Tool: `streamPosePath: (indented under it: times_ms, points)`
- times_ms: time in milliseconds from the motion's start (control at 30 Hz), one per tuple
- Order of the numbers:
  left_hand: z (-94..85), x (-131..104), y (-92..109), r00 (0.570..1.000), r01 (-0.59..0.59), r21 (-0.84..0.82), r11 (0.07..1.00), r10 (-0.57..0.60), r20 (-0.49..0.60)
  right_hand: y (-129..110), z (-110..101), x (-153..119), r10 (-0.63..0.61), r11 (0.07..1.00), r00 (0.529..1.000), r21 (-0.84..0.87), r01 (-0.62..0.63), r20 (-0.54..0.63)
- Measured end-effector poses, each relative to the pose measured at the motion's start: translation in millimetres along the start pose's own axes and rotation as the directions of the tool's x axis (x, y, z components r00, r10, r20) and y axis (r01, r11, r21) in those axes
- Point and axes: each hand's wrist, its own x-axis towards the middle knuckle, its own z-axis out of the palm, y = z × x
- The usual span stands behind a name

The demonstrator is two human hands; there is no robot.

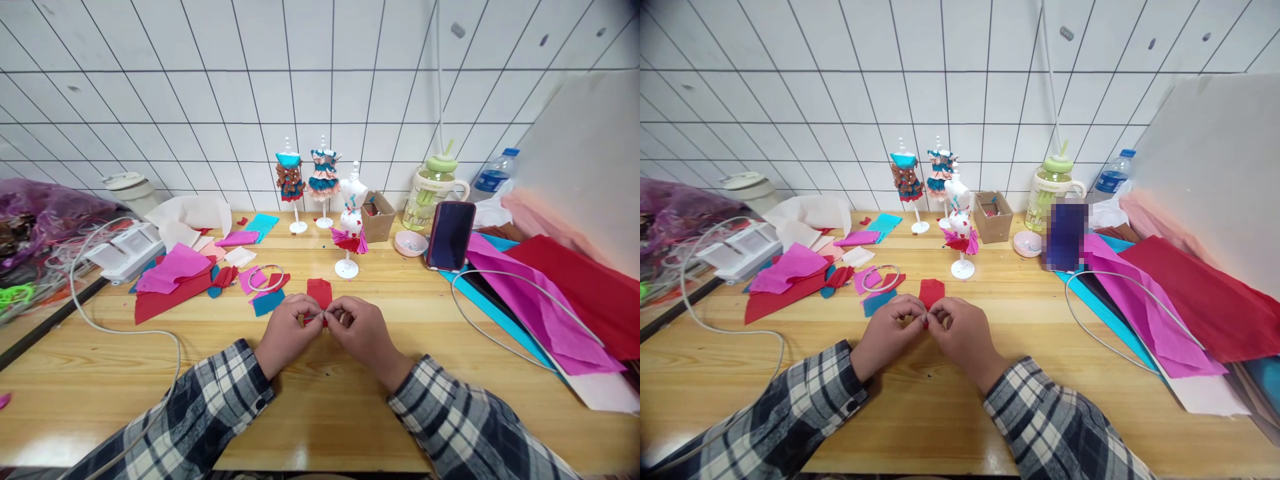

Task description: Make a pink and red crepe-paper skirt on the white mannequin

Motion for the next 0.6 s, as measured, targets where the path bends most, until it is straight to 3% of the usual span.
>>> streamPosePath:
  times_ms: [200,367,600]
  points:
    - [-0.5,0.5,1.7,1.000,-0.014,-0.024,1.000,0.015,0.015,-0.6,0.6,2.7,0.144,0.963,0.986,0.216,-0.159,0.082]
    - [-1.2,1.5,1.8,1.000,-0.018,-0.050,0.999,0.019,0.016,0.5,-0.2,6.7,0.231,0.864,0.957,0.414,-0.285,0.177]
    - [-2.8,2.2,3.1,0.999,-0.024,-0.081,0.996,0.026,0.027,7.2,0.4,9.9,0.289,0.741,0.914,0.539,-0.401,0.283]
